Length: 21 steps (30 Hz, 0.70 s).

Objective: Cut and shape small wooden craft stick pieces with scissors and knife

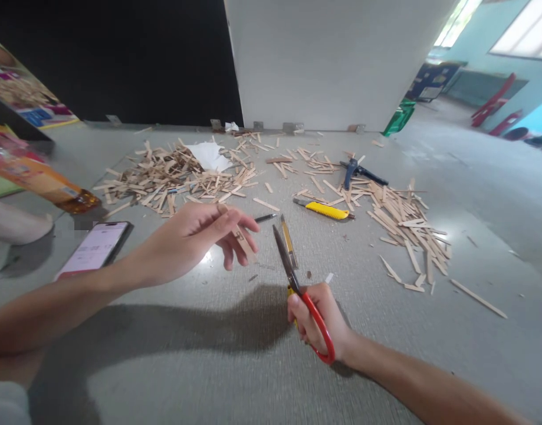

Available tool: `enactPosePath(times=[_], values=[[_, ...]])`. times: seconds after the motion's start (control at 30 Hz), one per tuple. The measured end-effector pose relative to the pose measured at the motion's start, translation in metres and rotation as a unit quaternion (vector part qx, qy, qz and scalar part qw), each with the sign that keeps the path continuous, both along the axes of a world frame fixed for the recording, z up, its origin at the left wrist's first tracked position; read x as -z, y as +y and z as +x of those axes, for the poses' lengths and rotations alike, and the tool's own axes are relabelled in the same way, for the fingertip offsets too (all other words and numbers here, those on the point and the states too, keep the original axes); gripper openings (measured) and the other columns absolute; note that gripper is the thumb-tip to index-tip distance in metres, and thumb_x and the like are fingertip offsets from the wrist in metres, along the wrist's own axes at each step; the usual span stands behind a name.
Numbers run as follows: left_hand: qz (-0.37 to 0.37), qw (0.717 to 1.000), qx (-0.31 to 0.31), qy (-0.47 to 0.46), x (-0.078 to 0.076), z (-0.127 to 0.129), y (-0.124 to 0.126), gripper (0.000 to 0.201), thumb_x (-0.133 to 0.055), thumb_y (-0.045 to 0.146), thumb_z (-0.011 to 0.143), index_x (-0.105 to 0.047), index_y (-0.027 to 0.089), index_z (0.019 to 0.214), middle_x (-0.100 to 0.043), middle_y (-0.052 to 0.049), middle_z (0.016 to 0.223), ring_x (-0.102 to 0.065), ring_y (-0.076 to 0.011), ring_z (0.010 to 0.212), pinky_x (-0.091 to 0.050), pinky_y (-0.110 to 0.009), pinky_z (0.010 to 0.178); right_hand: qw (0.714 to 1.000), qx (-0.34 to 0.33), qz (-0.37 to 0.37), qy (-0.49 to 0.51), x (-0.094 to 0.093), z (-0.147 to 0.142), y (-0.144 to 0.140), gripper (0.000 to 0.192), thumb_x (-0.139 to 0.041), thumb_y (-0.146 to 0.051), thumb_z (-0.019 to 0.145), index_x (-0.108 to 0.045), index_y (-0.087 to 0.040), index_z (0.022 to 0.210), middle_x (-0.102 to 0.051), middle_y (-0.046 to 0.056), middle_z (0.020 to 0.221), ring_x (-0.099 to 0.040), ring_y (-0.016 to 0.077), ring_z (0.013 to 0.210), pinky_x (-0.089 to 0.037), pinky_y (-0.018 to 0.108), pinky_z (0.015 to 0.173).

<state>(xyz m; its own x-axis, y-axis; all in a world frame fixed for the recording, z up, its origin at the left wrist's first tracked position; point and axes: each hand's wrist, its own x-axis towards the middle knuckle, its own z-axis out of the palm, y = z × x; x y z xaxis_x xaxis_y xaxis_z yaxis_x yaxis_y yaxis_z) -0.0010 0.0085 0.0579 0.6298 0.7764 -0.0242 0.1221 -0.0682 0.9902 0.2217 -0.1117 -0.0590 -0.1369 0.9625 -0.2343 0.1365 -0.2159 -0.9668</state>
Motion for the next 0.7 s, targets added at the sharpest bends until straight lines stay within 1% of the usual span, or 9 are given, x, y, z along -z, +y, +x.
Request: enactPosePath(times=[0.2,0.33,0.43,0.5,0.6,0.7], values=[[0.02,1.0,-0.001,0.02,-0.004,-0.003,-0.006,0.035,-0.049,0.036,0.116,-0.072,0.014,0.102,-0.08,-0.007,0.078,-0.078,-0.0171,0.064,-0.061,-0.021,0.053,1.0,0.01,-0.008,0.001,-0.003,0.0,-0.002,0.078,-0.056,-0.097,0.082,-0.055,-0.023,0.059,-0.044,-0.005,0.041,-0.038,0.0083,0.033,-0.035,0.021,0.035],[0.051,0.998,-0.024,0.026,-0.009,-0.007,-0.007,0.037,-0.052,0.043,0.115,-0.073,0.015,0.102,-0.079,-0.006,0.074,-0.075,-0.0168,0.057,-0.058,-0.022,0.05,1.0,0.016,-0.017,0.009,-0.004,0.0,-0.002,0.078,-0.059,-0.096,0.081,-0.057,-0.022,0.058,-0.043,-0.004,0.04,-0.039,0.0088,0.033,-0.032,0.021,0.033],[0.034,0.999,-0.019,0.015,-0.011,-0.009,-0.004,0.037,-0.052,0.043,0.115,-0.072,0.014,0.103,-0.08,-0.007,0.075,-0.074,-0.0167,0.056,-0.058,-0.022,0.048,0.999,0.021,-0.023,0.014,-0.005,-0.002,-0.001,0.078,-0.06,-0.096,0.081,-0.057,-0.022,0.057,-0.044,-0.005,0.041,-0.039,0.0086,0.033,-0.032,0.021,0.033],[0.015,1.0,-0.017,0.013,-0.011,-0.009,-0.001,0.036,-0.051,0.041,0.116,-0.07,0.014,0.103,-0.078,-0.007,0.073,-0.073,-0.016,0.054,-0.056,-0.021,0.046,0.999,0.015,-0.024,0.015,-0.007,-0.003,0.0,0.078,-0.059,-0.096,0.081,-0.057,-0.022,0.058,-0.045,-0.004,0.041,-0.04,0.0089,0.033,-0.034,0.021,0.034],[0.005,0.999,-0.027,0.017,-0.012,-0.008,0.001,0.036,-0.047,0.037,0.117,-0.068,0.014,0.101,-0.076,-0.005,0.07,-0.069,-0.0136,0.05,-0.051,-0.018,0.042,0.999,0.016,-0.031,0.013,-0.007,-0.002,0.0,0.078,-0.057,-0.098,0.08,-0.056,-0.023,0.057,-0.045,-0.004,0.04,-0.041,0.0097,0.033,-0.037,0.022,0.034],[-0.008,0.999,-0.027,0.015,-0.011,-0.006,0.002,0.034,-0.042,0.031,0.119,-0.066,0.014,0.1,-0.074,-0.004,0.067,-0.067,-0.0122,0.048,-0.045,-0.016,0.038,0.999,0.033,-0.042,0.01,-0.005,-0.001,0.001,0.08,-0.058,-0.101,0.076,-0.055,-0.023,0.056,-0.044,-0.004,0.039,-0.041,0.0096,0.033,-0.037,0.022,0.034]])
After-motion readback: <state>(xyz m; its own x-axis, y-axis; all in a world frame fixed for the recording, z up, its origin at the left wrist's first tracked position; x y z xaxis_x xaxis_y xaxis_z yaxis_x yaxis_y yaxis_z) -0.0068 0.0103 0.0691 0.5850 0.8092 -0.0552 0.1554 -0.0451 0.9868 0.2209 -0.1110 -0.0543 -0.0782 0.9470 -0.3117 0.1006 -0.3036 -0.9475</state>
